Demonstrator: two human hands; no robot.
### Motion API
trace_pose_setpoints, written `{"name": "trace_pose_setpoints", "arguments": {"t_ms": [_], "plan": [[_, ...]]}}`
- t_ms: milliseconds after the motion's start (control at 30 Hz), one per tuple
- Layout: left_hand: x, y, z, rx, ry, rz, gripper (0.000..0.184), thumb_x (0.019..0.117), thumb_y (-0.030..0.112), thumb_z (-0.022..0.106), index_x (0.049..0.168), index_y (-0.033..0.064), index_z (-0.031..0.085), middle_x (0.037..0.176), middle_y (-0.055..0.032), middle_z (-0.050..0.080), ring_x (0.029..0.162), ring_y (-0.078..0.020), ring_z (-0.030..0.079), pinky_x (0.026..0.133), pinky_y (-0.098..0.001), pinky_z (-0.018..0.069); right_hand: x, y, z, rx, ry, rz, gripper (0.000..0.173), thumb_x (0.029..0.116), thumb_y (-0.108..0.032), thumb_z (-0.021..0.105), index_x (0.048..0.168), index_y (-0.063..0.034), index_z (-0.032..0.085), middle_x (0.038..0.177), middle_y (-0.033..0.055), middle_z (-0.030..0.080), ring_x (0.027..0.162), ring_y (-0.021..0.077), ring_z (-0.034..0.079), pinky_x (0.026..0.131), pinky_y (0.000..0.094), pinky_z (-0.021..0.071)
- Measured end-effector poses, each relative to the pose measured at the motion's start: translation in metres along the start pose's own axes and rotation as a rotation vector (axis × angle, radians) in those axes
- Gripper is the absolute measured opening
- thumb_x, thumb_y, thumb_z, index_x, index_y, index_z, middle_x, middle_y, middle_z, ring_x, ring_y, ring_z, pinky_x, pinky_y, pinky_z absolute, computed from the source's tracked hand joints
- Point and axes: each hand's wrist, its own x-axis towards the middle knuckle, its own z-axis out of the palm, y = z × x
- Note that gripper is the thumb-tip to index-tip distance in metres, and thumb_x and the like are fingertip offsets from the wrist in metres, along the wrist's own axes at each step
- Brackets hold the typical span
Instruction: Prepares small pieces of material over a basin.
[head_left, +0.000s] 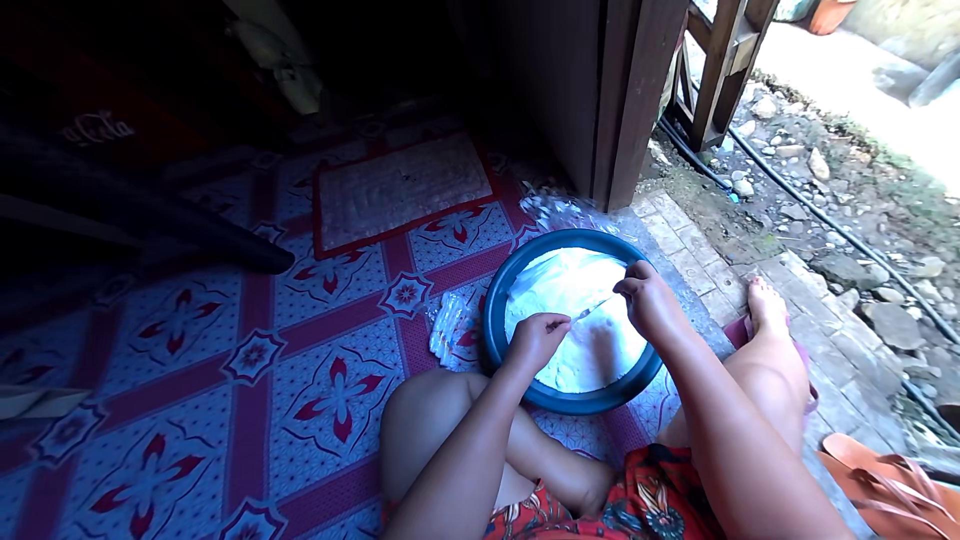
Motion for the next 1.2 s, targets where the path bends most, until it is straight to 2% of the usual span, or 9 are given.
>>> {"name": "trace_pose_setpoints", "arguments": {"t_ms": [367,600,1067,1200], "plan": [[-0.0002,-0.0009,-0.0002,-0.004,-0.004,-0.001,0.024,0.1028,0.016,0.061,0.120,0.0026,0.072,0.113,-0.0114,0.072,0.094,-0.0136,0.069,0.090,-0.0293,0.0544,0.0009,0.0050,-0.0036,-0.014,-0.026,0.037,0.019,0.0923,0.005,0.062,0.093,-0.0054,0.078,0.106,0.0148,0.068,0.098,0.0287,0.069,0.086,0.0448,0.0584],[0.0007,-0.0017,0.0001,-0.026,-0.025,-0.004,0.024,0.1039,0.015,0.059,0.121,0.0032,0.071,0.110,-0.0100,0.072,0.092,-0.0115,0.068,0.089,-0.0276,0.0541,0.0019,0.0049,-0.0011,-0.001,0.022,-0.080,0.021,0.0914,0.006,0.060,0.093,-0.0060,0.077,0.103,0.0124,0.067,0.097,0.0253,0.068,0.086,0.0407,0.0581],[0.0034,-0.0040,0.0024,-0.020,-0.050,0.006,0.024,0.1043,0.016,0.058,0.121,0.0037,0.071,0.109,-0.0091,0.072,0.092,-0.0101,0.068,0.088,-0.0264,0.0536,0.0050,0.0096,-0.0016,-0.015,0.008,-0.092,0.021,0.0908,0.008,0.060,0.093,-0.0052,0.077,0.106,0.0138,0.067,0.100,0.0276,0.068,0.089,0.0428,0.0578],[0.0034,-0.0031,0.0021,-0.021,-0.048,0.000,0.024,0.1043,0.016,0.058,0.121,0.0040,0.071,0.110,-0.0090,0.072,0.093,-0.0109,0.068,0.089,-0.0270,0.0537,0.0051,0.0081,-0.0019,-0.015,0.002,-0.115,0.021,0.0907,0.008,0.060,0.093,-0.0053,0.077,0.103,0.0131,0.067,0.098,0.0269,0.067,0.088,0.0418,0.0578]]}}
